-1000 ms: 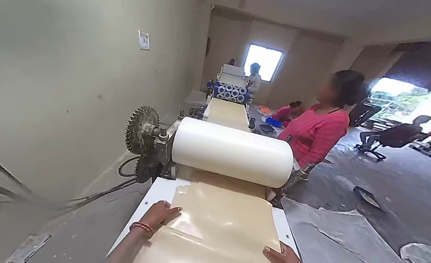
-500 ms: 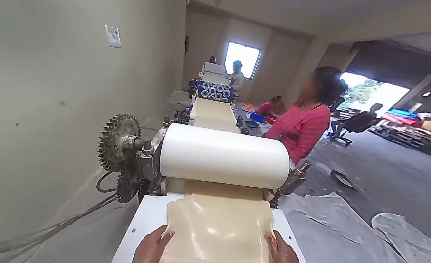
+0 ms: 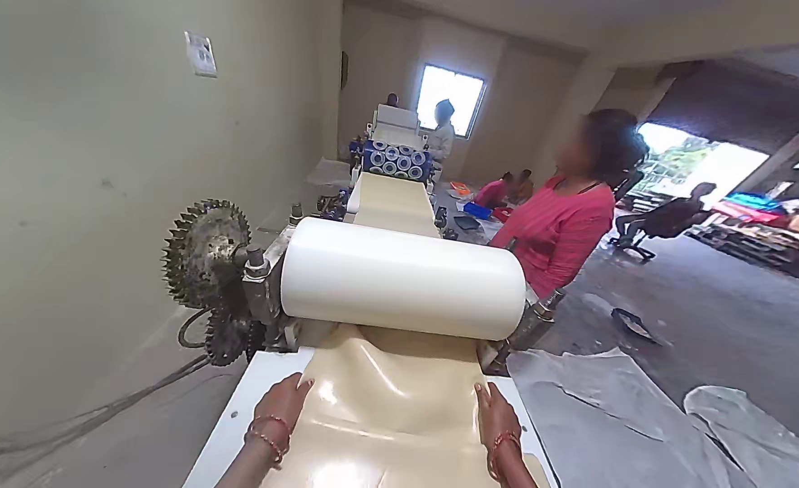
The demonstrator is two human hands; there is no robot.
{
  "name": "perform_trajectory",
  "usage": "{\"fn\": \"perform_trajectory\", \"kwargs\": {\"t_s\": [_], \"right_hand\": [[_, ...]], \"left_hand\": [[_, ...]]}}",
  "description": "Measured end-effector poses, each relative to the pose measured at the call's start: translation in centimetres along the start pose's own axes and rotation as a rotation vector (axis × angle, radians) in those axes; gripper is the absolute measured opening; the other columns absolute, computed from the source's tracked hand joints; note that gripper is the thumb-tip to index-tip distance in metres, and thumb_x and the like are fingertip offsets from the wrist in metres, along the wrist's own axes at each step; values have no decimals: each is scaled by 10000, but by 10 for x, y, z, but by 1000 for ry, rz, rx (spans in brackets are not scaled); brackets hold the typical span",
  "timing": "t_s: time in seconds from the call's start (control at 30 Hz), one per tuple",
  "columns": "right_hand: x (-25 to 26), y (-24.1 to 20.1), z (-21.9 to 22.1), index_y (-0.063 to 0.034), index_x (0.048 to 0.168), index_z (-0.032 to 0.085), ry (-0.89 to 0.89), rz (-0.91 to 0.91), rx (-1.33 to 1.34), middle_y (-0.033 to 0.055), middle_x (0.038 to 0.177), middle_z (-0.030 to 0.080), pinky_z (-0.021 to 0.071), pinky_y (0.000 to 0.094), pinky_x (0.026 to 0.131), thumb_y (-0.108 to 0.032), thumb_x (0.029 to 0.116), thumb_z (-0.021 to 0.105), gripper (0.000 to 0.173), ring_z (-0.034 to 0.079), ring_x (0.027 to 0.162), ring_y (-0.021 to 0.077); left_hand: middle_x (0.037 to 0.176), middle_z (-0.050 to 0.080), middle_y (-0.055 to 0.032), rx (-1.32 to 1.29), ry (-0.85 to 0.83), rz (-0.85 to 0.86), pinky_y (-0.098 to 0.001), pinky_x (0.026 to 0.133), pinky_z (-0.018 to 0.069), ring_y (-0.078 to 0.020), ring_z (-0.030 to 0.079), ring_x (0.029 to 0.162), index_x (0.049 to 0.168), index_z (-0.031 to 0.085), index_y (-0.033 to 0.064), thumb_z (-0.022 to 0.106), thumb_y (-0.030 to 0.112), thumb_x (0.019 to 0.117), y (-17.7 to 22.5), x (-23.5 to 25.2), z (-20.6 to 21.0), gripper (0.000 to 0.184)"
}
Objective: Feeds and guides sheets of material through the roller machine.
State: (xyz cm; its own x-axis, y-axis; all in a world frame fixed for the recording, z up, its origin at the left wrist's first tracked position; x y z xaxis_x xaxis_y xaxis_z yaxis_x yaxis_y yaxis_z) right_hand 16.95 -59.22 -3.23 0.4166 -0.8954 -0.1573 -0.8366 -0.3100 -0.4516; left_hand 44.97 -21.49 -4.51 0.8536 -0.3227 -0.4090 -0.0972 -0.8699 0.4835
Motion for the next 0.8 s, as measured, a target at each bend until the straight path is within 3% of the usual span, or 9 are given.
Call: {"fn": "perform_trajectory", "kwargs": {"t_s": [0.13,0.2,0.3,0.37,0.43,0.5,0.6,0.7,0.8], "right_hand": [[-4,2,4,-122,1382,590,-83,-40,-5,237,1141,707,508,633,903,-433,1088,439,454,677,1080,427],[-12,2,7,-120,1478,482,-164,-83,-36,245,1167,698,518,627,917,-431,1054,528,528,683,1082,429],[-33,5,12,-126,1602,266,-275,-171,82,243,1221,683,516,601,977,-430,877,784,941,681,1108,403],[-45,9,10,-116,1635,110,-345,-240,132,249,1346,615,485,554,1055,-394,795,865,1163,636,1212,379],[-53,16,-1,-93,1645,72,-302,-332,-24,239,1500,489,446,563,1096,-490,728,883,1287,541,1328,398],[-73,9,-16,-51,1616,254,-190,-484,-191,280,1547,405,376,630,1108,-547,698,880,1217,424,1391,484],[-119,-22,-9,-73,1432,586,-235,-841,-264,228,1453,552,307,609,1185,-531,762,833,848,475,1387,430],[-128,-46,30,-46,1439,545,-519,-839,-377,206,1404,572,415,533,1114,-601,765,812,913,527,1320,382],[-106,-63,51,-38,1308,594,-713,-713,-416,213,1250,619,474,572,997,-560,737,854,816,592,1171,386]], "left_hand": [[1173,697,-233,-66,62,-2,-644,972,477,-420,650,1151,1248,668,70,476,371,1079,-17,-23,-7,395],[1135,710,-234,-134,152,3,-662,953,480,-431,664,1114,1247,678,80,493,364,1075,-26,-42,-16,380],[1096,715,-244,-162,196,-13,-672,923,487,-442,673,1076,1228,689,74,508,362,1071,-41,-54,-15,375],[1120,711,-247,-161,151,-43,-676,944,478,-444,665,1102,1212,699,62,516,353,1068,-48,-49,-10,373],[1121,713,-239,-155,131,-75,-668,950,478,-436,664,1110,1189,707,58,520,362,1064,-48,-46,-8,379],[1121,708,-249,-150,125,-86,-672,952,474,-443,659,1115,1178,704,44,516,372,1064,-46,-47,-10,395],[1118,706,-257,-133,142,-76,-677,949,475,-451,660,1109,1189,699,35,513,368,1061,-41,-50,-11,402],[1152,693,-264,-115,207,-43,-665,946,490,-457,664,1097,1340,611,44,556,394,1038,-36,-60,-16,465],[1396,538,-273,-6,277,80,-617,973,507,-457,596,1209,1460,498,52,648,509,963,-23,-71,-18,691]]}}
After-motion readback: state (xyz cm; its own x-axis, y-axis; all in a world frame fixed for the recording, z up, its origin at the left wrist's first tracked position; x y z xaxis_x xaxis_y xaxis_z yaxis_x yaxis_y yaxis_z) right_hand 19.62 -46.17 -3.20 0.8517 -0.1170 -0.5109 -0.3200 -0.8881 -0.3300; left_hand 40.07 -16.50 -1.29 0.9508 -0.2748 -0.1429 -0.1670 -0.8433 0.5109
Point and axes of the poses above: each hand's wrist, its own x-axis towards the middle knuckle, its own z-axis out of the palm, y = z × x, the point moved 9 cm from there along x, towards the middle knuckle
